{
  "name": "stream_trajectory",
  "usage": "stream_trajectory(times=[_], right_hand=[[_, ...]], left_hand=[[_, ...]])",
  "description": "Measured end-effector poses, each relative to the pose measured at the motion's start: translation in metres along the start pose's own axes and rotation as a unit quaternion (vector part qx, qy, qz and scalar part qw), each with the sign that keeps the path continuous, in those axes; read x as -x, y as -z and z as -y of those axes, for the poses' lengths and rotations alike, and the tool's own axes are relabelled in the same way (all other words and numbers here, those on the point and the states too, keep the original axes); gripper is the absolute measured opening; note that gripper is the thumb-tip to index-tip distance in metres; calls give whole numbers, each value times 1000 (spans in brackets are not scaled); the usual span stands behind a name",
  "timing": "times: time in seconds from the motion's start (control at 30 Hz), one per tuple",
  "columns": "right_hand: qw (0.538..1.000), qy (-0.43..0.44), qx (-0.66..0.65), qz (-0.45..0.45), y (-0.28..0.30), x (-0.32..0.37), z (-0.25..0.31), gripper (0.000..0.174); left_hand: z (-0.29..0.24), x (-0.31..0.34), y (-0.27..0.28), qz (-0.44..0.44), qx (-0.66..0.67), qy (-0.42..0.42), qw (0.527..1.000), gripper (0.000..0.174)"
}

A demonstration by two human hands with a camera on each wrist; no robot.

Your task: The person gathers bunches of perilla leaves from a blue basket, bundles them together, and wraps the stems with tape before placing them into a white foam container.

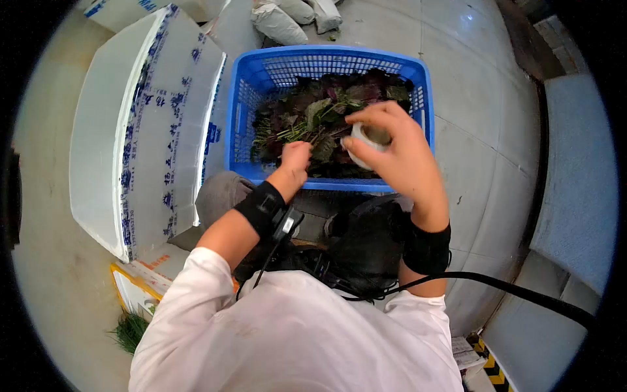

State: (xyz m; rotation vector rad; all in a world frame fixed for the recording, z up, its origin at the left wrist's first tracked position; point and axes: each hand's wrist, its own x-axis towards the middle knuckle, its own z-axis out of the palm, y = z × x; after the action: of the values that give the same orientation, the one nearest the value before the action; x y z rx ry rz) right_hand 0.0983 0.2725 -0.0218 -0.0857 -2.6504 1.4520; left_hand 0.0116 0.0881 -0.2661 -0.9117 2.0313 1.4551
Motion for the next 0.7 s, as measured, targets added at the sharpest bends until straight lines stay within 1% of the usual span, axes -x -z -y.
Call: stream_trajectory(times=[0.03,0.07,0.1,0.17,0.2,0.27,0.3,0.37,0.4,0.43,0.47,0.5,0.57,0.6,0.67,0.7], right_hand=[[1000,6,-13,-9,6,-5,-1,31],[999,12,-27,-20,7,-9,-2,30],[998,27,-17,-47,10,-28,-12,30],[999,13,12,-42,14,-30,-20,33],[999,14,9,-48,13,-38,-30,33],[997,-78,27,9,15,-46,-47,38],[997,-79,25,9,9,-49,-61,38],[990,-141,2,2,-2,-51,-92,42],[985,-173,-12,15,-7,-52,-99,45],[985,-173,-14,19,-10,-54,-106,45],[983,-175,40,23,-13,-55,-113,47],[979,-177,96,24,-15,-55,-118,48],[981,-174,88,8,-16,-57,-128,50],[980,-182,79,0,-17,-58,-133,49],[979,-189,72,-10,-15,-59,-142,48],[979,-194,63,-11,-14,-59,-147,48]], left_hand=[[-3,9,0,36,-8,36,999,61],[-6,11,7,28,-41,73,996,73],[6,-25,1,-44,-99,71,992,77],[16,-28,-1,-58,-140,90,984,81],[18,-38,2,-60,-143,84,984,81],[32,-39,7,0,-183,14,983,79],[32,-42,9,-1,-184,14,983,79],[32,-47,11,43,-149,54,986,85],[29,-45,13,38,-148,56,987,85],[26,-42,14,40,-177,34,983,84],[24,-38,16,43,-207,11,977,82],[26,-39,18,43,-208,12,977,82],[25,-41,18,72,-291,-55,953,72],[24,-43,17,57,-353,-75,931,67],[34,-64,16,59,-367,-74,925,65],[31,-64,20,61,-382,-71,919,63]])
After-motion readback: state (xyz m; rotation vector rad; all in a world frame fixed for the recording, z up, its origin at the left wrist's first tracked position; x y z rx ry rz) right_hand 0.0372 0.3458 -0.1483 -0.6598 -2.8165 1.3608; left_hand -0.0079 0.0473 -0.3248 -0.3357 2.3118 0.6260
